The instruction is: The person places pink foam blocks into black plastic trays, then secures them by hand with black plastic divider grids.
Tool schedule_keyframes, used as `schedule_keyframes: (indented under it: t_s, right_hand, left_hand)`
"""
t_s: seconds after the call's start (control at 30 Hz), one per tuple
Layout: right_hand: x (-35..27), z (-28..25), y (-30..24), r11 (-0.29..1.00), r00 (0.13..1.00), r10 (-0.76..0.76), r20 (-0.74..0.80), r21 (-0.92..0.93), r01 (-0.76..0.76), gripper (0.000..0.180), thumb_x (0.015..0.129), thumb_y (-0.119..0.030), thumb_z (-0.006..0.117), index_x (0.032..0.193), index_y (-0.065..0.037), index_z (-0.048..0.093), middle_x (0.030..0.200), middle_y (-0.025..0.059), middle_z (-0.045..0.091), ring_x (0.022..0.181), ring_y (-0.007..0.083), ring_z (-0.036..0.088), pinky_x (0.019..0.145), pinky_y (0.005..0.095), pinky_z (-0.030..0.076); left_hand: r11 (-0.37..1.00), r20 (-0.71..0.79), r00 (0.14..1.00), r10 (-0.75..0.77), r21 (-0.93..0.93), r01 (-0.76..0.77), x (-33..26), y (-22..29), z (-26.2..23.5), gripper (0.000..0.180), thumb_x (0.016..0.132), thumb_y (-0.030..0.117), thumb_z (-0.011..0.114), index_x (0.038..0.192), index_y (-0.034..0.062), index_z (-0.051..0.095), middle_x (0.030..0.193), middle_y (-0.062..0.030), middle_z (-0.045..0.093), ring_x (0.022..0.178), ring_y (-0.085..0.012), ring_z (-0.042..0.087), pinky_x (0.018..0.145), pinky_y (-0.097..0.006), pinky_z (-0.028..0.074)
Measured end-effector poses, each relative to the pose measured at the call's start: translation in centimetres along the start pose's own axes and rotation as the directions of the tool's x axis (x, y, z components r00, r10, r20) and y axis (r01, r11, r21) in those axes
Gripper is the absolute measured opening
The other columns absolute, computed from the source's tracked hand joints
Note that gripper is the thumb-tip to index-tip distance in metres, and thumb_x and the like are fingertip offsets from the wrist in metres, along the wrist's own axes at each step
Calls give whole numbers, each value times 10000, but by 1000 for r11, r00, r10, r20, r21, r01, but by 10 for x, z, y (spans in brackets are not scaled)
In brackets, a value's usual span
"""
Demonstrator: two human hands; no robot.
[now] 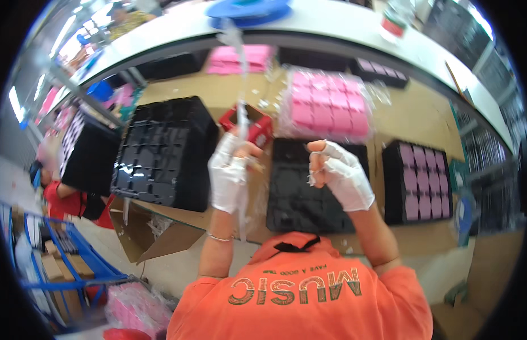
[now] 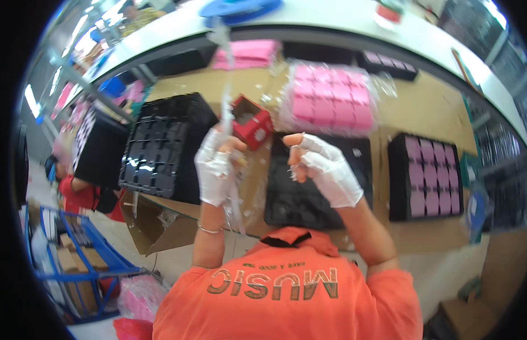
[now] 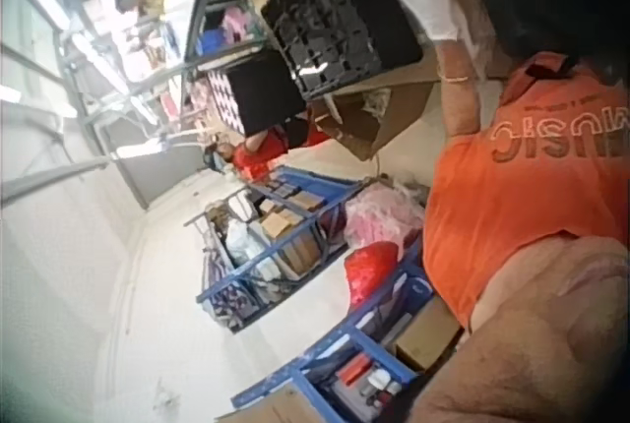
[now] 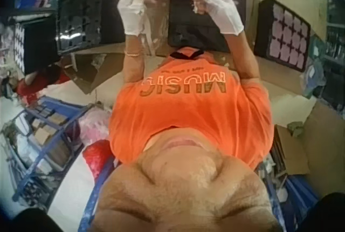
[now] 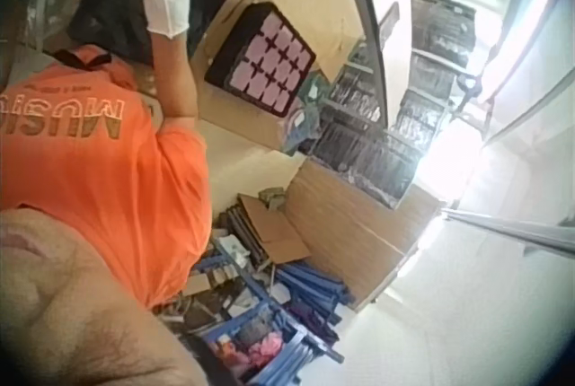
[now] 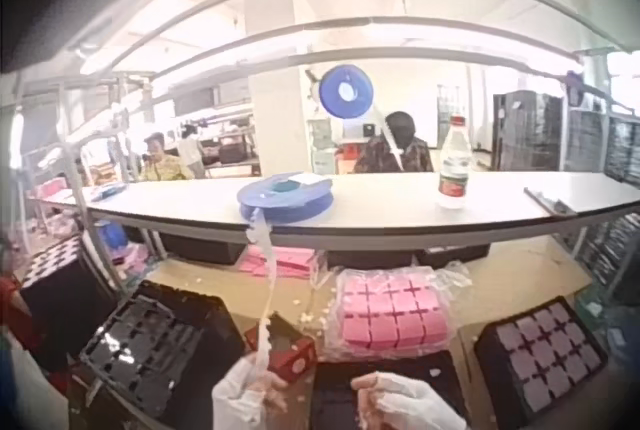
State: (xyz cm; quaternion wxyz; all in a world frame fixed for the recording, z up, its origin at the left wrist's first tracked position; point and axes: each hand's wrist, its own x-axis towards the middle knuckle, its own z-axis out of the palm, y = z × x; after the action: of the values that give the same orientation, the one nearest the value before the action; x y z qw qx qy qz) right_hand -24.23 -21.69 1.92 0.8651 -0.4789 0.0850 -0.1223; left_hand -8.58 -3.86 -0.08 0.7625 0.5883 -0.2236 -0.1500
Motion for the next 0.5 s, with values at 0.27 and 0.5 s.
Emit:
schedule_keyframes:
  t_s: [0.27, 0.5]
  right_hand:
    - [-140, -153, 28, 70, 956, -170, -240, -970, -231, 284, 882, -80, 553, 1143, -124, 656, 869, 93, 580, 786, 264, 608, 695, 338, 498]
    - [-157, -186, 94, -295, 992, 2, -129, -947, -123, 356, 840, -81, 536, 1167, -197, 618, 871, 92, 589, 762, 299, 633, 613, 435, 500]
  left_hand:
    - [902, -21, 1000, 4, 431, 5, -11, -49, -37, 678, 906, 60, 658, 1488, 39, 311, 1184, -99, 608, 1030, -143, 573, 892, -261, 457]
    - [579, -56, 974, 221, 811, -85, -58, -83, -43, 667, 873, 55, 685, 1459, 30, 365, 1344, -144, 532, 1213, -221, 524, 1043, -327, 368]
